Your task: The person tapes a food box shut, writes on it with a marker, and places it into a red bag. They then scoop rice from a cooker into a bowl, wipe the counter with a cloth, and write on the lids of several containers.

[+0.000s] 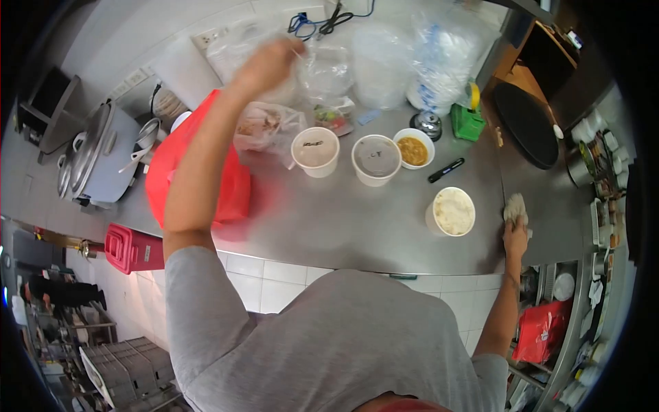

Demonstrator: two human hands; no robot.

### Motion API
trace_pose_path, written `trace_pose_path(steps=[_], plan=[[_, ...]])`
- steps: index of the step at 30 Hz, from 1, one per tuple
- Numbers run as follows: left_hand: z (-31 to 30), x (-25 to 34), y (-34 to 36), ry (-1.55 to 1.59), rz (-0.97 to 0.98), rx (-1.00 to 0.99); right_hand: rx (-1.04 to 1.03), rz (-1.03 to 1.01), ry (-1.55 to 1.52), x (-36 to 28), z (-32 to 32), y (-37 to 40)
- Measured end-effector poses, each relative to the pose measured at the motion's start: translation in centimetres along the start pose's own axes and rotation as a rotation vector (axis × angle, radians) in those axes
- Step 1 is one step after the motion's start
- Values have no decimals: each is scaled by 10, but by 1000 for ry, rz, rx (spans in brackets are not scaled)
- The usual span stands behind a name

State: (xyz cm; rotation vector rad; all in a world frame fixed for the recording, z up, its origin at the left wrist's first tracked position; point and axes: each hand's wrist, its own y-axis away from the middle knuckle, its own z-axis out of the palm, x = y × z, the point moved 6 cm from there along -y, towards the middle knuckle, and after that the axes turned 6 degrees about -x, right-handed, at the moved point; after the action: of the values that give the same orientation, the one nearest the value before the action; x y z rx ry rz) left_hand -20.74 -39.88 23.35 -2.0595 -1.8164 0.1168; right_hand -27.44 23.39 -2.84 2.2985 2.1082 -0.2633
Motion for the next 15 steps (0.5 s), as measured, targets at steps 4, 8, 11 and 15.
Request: trace_pose_path(steps=[4, 8, 11, 15], plan=[[-77, -157, -39, -280, -267, 239, -569, -107, -523, 2, 3, 73], [-79, -237, -45, -136, -526, 91, -914, 168, -711, -50, -27, 165], [-43, -241, -55, 159, -553, -102, -722, -41, -622, -37, -40, 145], [6, -243, -85, -136, -321, -231, -295, 131, -880, -21, -59, 108]])
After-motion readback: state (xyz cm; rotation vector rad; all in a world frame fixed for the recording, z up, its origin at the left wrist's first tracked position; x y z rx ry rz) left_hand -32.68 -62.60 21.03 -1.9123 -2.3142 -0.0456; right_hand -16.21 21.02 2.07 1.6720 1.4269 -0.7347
